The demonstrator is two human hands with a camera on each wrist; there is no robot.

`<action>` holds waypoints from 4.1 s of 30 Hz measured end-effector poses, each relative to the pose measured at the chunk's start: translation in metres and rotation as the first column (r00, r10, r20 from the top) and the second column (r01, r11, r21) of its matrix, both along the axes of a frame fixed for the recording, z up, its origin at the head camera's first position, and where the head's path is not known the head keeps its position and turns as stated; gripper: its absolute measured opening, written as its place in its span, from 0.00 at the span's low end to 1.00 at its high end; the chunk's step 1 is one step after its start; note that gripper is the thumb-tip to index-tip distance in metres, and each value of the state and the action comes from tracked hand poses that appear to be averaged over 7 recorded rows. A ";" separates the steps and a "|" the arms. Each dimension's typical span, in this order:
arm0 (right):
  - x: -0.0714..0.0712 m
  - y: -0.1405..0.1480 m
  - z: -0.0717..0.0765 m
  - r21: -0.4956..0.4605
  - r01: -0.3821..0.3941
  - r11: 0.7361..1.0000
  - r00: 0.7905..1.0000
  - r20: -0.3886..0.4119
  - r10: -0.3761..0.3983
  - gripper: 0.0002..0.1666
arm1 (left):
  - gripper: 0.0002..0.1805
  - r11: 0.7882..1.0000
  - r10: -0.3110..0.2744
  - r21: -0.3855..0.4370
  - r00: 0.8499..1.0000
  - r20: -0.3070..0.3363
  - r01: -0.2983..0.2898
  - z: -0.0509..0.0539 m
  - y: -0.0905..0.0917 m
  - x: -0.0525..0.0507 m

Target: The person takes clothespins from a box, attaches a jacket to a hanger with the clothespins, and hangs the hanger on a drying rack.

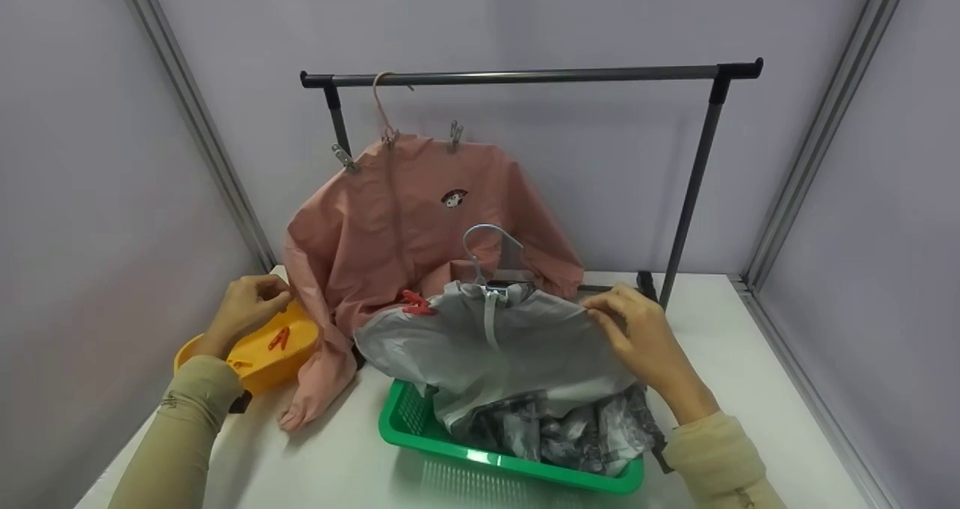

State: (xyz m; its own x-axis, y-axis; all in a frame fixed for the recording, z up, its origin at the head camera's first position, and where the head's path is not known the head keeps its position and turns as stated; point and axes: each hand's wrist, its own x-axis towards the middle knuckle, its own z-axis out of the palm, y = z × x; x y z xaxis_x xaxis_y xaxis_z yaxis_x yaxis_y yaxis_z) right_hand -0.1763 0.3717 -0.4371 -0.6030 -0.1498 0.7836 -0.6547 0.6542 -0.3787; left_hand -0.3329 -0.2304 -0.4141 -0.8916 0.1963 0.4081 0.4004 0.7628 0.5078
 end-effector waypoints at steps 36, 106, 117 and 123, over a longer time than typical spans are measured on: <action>-0.005 0.002 -0.005 -0.007 -0.012 1.000 1.000 0.001 0.012 0.16 | 0.24 0.938 0.091 -0.345 0.929 0.359 0.041 -0.152 -0.091 -0.068; 0.002 0.001 0.004 0.004 0.008 1.000 1.000 0.018 -0.008 0.15 | 0.13 0.982 0.185 -0.003 0.971 0.151 -0.187 0.000 -0.029 0.048; 0.003 0.000 0.003 0.005 0.027 1.000 0.999 0.042 -0.027 0.13 | 0.15 0.968 0.235 0.084 0.972 0.010 -0.235 0.057 -0.025 0.105; 0.003 0.001 0.003 0.008 0.030 1.000 0.999 0.036 -0.030 0.13 | 0.13 0.981 0.172 0.115 0.977 -0.123 -0.158 0.080 -0.002 0.136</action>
